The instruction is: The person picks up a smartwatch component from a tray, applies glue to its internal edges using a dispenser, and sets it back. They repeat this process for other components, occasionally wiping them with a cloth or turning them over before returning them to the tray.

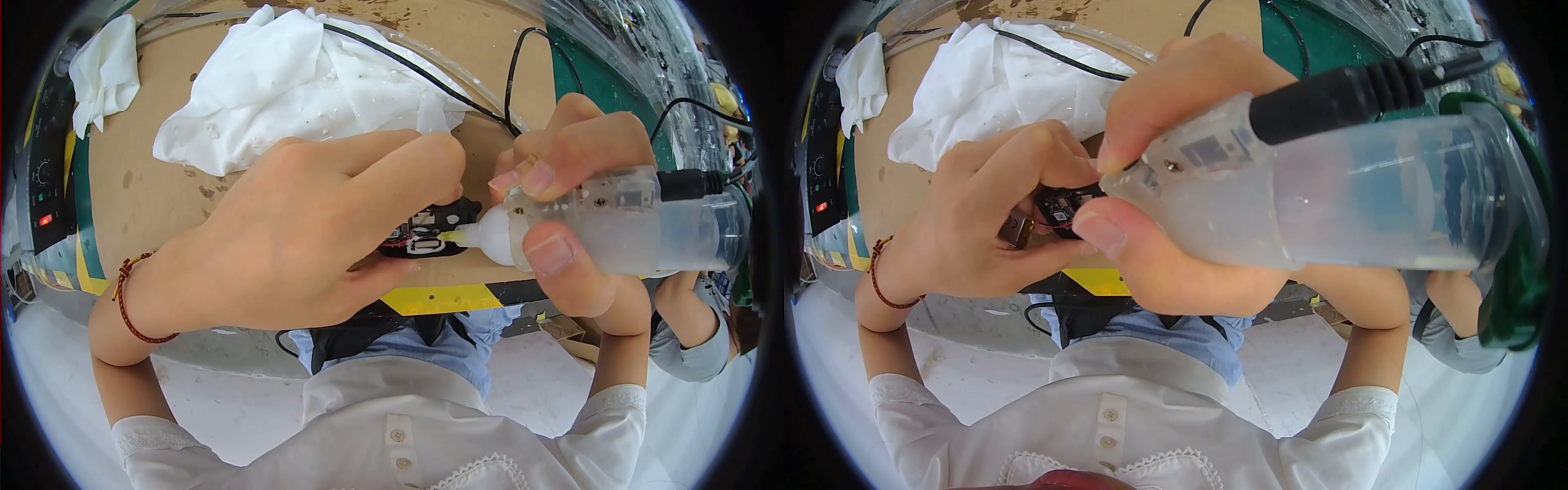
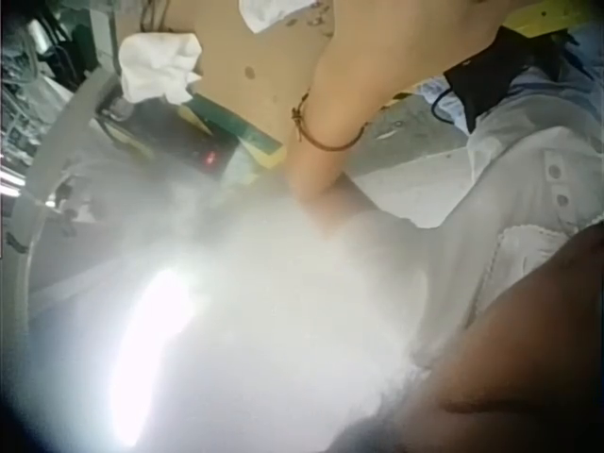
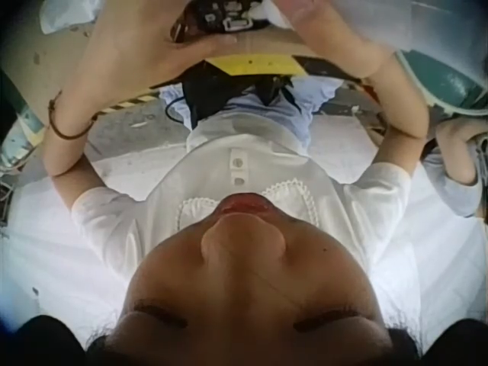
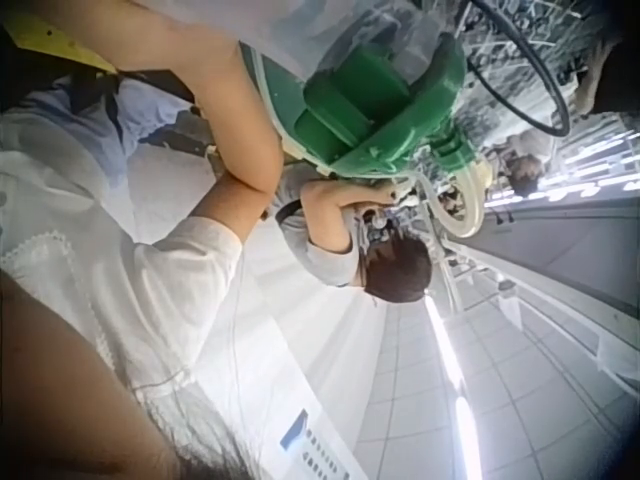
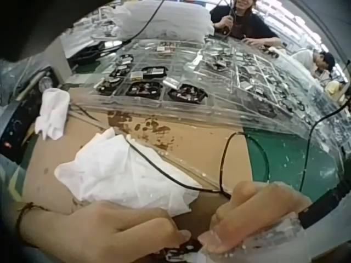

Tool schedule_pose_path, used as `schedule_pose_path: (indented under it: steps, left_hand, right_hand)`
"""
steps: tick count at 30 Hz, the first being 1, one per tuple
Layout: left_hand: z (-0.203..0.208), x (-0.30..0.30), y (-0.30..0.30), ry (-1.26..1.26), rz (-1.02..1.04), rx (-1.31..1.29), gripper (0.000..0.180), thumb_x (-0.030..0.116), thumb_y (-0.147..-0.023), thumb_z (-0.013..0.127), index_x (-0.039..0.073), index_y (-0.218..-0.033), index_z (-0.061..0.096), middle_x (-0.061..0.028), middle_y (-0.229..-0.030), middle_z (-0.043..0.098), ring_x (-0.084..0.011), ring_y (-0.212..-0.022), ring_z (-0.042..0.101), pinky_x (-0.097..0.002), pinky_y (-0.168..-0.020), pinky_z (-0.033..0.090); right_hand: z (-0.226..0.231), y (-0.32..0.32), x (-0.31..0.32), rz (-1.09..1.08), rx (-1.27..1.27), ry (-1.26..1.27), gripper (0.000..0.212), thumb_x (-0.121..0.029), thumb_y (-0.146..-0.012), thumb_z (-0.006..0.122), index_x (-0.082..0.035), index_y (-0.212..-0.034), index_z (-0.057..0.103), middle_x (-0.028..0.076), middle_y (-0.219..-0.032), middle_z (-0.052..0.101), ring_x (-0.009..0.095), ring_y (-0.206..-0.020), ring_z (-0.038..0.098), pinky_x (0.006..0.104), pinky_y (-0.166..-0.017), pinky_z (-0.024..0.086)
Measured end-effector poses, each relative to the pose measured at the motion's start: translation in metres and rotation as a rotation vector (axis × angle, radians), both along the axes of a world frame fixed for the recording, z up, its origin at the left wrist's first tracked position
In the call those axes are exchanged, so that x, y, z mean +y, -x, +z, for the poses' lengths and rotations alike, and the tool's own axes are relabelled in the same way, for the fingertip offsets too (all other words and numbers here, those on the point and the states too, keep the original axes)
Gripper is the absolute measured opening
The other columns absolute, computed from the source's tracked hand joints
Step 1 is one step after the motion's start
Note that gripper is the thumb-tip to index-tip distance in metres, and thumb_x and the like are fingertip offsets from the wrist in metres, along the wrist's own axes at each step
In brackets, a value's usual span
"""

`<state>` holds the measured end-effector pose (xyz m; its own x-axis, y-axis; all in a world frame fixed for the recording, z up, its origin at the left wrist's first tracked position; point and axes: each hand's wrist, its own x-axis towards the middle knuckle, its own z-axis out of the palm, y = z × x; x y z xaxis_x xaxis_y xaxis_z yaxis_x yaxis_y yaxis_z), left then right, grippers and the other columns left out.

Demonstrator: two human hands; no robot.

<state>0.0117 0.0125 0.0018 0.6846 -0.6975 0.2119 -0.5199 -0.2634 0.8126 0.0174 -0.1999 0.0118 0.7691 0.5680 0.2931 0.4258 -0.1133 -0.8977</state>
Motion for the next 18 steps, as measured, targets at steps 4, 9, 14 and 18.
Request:
schedule_pose_path:
  steps: [4,9,14,18]
  left_hand:
    - [0.0011,0.0001,-0.0015,-0.012,-0.001,-0.005,0.035,0.009,-0.065,0.076,-0.002,-0.085,0.050,-0.0108,-0.075,0.055,-0.0227,-0.061,0.054,-0.0273,-0.053,0.044]
    - [0.0000,0.0010,-0.0025,-0.003,-0.009,-0.003,0.035,0.010,-0.065,0.076,-0.002,-0.085,0.050,-0.0108,-0.074,0.055,-0.0230,-0.061,0.054,-0.0275,-0.054,0.044]
    - [-0.0001,0.0013,-0.0029,0.001,-0.014,0.006,0.034,0.009,-0.066,0.075,-0.003,-0.084,0.050,-0.0109,-0.074,0.054,-0.0232,-0.061,0.053,-0.0278,-0.053,0.044]
    - [0.0006,0.0022,-0.0028,-0.012,-0.018,0.002,0.034,0.009,-0.066,0.075,-0.003,-0.085,0.050,-0.0107,-0.075,0.054,-0.0227,-0.061,0.053,-0.0273,-0.053,0.043]
  right_hand:
    - [0.0012,-0.0011,-0.0003,0.009,0.020,-0.016,0.038,-0.032,-0.069,0.071,-0.009,-0.087,0.045,0.005,-0.077,0.043,0.015,-0.069,0.051,0.0301,-0.070,0.046]
    - [0.0024,0.0004,0.0017,-0.025,0.004,0.012,0.037,-0.032,-0.070,0.070,-0.010,-0.088,0.045,0.006,-0.077,0.045,0.015,-0.069,0.050,0.0301,-0.069,0.046]
    - [0.0070,0.0005,0.0024,-0.034,0.019,0.061,0.032,-0.027,-0.071,0.065,-0.010,-0.089,0.045,0.006,-0.076,0.049,0.015,-0.072,0.047,0.0300,-0.067,0.046]
    - [0.0086,0.0004,0.0029,-0.036,0.007,0.086,0.031,-0.025,-0.071,0.063,-0.010,-0.090,0.044,0.006,-0.076,0.049,0.015,-0.073,0.047,0.0299,-0.067,0.046]
